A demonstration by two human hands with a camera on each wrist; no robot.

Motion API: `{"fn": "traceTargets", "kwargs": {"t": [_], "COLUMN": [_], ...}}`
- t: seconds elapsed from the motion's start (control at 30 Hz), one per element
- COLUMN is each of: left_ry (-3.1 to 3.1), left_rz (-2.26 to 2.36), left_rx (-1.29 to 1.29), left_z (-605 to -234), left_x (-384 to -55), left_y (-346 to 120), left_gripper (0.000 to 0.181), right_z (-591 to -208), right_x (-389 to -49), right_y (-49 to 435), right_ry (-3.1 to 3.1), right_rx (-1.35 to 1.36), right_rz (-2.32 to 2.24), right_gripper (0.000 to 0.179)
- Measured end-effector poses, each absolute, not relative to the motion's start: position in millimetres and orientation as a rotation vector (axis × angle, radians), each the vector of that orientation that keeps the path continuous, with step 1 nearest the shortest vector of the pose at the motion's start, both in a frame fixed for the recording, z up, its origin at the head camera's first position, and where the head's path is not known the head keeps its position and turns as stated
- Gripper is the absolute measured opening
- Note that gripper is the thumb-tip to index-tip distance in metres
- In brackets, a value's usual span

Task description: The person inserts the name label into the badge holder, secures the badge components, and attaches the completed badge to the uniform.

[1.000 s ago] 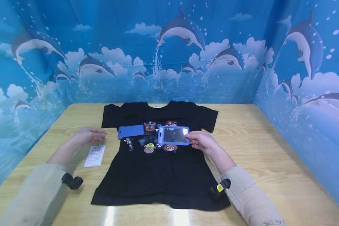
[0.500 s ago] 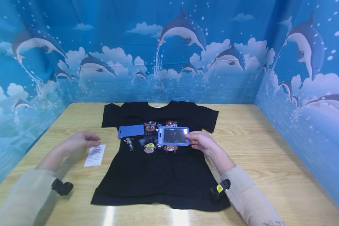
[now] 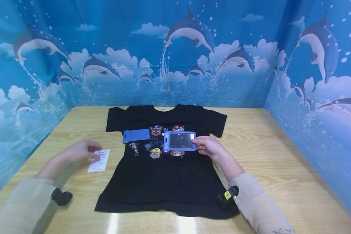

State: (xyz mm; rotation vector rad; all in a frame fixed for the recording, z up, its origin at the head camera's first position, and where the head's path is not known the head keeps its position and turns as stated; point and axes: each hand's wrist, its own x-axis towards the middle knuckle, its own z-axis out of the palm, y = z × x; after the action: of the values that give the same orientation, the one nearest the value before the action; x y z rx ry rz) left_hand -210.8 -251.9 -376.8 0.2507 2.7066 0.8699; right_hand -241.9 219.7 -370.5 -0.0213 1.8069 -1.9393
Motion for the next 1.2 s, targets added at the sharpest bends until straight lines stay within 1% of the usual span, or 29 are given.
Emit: {"fn": "traceTargets", "kwargs": {"t": [0.17, 0.47, 0.77, 1.0, 1.2], "left_ry": [2.71, 2.751, 2.754, 2.744, 2.753], "left_rz": [0.859, 0.844, 0.764, 0.734, 0.73], "left_rx": [0.32, 0.369, 0.317, 0.334, 0.324], "left_z": [-378.3, -385.0, -379.0, -372.0, -372.6], "left_x": [-209.8, -210.8, -213.8, -209.8, -209.8], "left_y": [-251.5, -252.7, -248.8, -244.7, -242.0], "left_gripper": [0.046, 0.035, 0.025, 0.023, 0.019], "right_z": [-371.8, -375.1, -373.5, -371.8, -371.0], "right_x": [-241.7, -240.4, -241.3, -240.9, -242.1], "right_y": [218.9, 217.6, 219.2, 219.7, 219.6], "right_ry": [1.799, 1.821, 1.798, 1.802, 1.823], "right_rx": [-0.017, 0.002, -0.019, -0.028, -0.012], "right_rz": [-1.94, -1.932, -1.948, -1.934, -1.93], "right_gripper": [0.015, 0.016, 0.016, 0.014, 0.016]}}
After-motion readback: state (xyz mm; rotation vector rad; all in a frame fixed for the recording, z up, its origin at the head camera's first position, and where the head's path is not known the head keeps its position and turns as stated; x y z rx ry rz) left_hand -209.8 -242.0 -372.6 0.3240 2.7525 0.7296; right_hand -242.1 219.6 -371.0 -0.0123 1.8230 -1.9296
